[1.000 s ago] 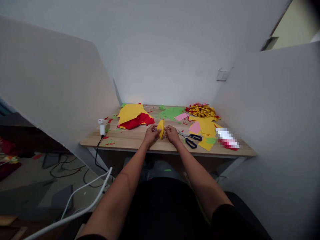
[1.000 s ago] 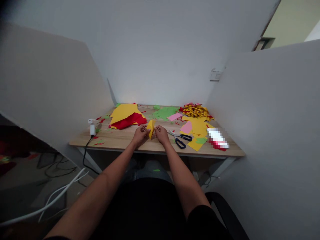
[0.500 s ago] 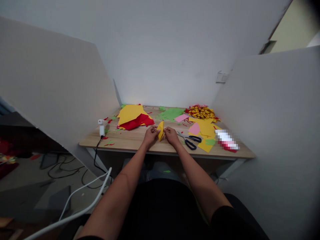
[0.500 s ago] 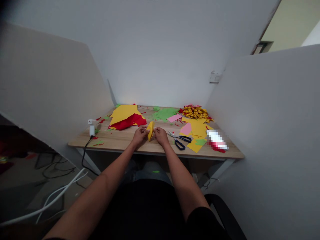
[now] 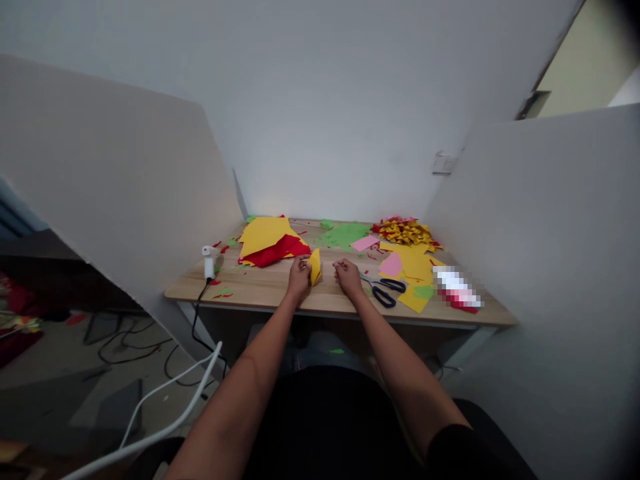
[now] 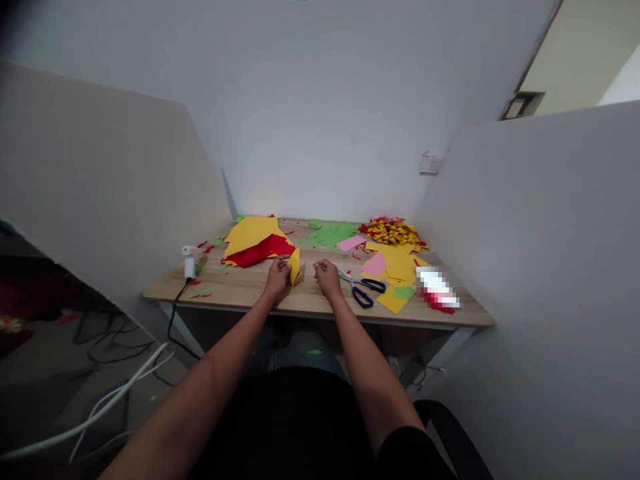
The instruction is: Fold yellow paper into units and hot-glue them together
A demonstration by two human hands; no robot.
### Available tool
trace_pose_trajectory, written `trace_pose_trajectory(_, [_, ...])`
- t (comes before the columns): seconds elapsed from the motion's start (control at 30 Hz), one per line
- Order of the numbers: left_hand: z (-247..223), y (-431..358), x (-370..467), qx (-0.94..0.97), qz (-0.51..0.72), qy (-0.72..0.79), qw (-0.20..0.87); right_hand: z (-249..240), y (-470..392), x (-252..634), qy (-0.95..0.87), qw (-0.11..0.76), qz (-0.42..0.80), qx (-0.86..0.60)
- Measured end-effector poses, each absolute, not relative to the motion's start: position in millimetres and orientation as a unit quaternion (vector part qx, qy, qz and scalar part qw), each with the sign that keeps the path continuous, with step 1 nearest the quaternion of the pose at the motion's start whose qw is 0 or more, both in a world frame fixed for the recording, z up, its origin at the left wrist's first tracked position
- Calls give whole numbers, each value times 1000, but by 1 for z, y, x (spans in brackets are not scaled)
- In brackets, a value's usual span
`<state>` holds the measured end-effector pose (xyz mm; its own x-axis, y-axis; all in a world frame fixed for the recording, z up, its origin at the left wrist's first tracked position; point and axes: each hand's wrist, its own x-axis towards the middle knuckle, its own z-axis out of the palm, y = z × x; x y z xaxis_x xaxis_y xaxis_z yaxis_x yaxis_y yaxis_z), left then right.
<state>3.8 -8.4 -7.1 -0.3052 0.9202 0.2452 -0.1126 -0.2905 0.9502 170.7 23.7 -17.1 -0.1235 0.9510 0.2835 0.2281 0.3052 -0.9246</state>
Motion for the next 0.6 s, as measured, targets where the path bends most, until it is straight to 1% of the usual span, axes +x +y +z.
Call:
trace_pose_trajectory(0.3, [-10, -6, 3, 428, 684, 442, 393, -14, 20, 168, -691, 503, 356, -377])
trace_pose_trajectory(0.6, [-9, -7, 5, 426, 686, 433, 401, -17, 23, 168, -686, 509, 367, -367])
